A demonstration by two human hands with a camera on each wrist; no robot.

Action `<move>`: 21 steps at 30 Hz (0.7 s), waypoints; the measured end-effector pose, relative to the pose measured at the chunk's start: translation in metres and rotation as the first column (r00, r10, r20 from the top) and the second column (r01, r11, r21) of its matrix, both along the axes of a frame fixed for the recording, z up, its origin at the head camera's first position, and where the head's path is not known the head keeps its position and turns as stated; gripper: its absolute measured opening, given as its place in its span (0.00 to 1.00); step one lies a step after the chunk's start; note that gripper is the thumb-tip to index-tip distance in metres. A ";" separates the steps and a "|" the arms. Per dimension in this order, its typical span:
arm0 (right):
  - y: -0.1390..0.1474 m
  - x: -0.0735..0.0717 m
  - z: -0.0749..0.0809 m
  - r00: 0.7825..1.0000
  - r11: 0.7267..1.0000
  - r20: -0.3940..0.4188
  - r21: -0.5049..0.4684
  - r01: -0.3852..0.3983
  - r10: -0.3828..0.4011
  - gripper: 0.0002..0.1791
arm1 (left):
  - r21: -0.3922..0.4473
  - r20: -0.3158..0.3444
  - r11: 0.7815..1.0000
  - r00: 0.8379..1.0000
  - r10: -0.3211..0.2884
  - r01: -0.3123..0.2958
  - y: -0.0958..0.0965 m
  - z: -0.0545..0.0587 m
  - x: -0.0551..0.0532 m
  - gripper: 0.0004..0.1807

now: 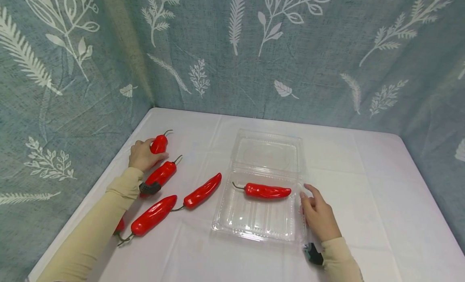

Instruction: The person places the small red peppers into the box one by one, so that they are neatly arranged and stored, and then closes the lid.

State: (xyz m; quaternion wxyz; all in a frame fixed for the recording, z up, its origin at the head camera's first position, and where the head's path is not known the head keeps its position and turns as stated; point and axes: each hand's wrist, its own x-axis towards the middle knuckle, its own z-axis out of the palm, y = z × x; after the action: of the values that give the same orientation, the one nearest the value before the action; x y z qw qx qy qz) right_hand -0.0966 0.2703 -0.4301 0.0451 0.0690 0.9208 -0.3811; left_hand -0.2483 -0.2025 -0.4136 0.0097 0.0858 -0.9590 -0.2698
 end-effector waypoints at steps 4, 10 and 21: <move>0.000 0.000 0.000 1.000 1.000 -0.001 0.000 0.001 -0.001 0.31 | 0.003 -0.011 1.000 1.000 0.002 -0.002 0.001 0.000 0.000 0.37; 0.000 0.001 0.001 1.000 1.000 -0.003 -0.004 -0.002 0.002 0.31 | -0.013 -0.012 1.000 1.000 -0.002 0.002 0.002 0.001 -0.002 0.34; 0.000 0.001 0.001 1.000 1.000 -0.005 -0.009 -0.004 0.004 0.31 | 0.005 -0.017 1.000 1.000 0.011 -0.011 0.002 -0.001 0.000 0.38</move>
State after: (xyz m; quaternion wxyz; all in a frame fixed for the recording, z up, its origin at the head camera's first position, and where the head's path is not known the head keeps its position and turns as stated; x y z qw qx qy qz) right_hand -0.0953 0.2704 -0.4290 0.0441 0.0660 0.9193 -0.3855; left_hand -0.2485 -0.2005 -0.4146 0.0189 0.0887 -0.9578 -0.2729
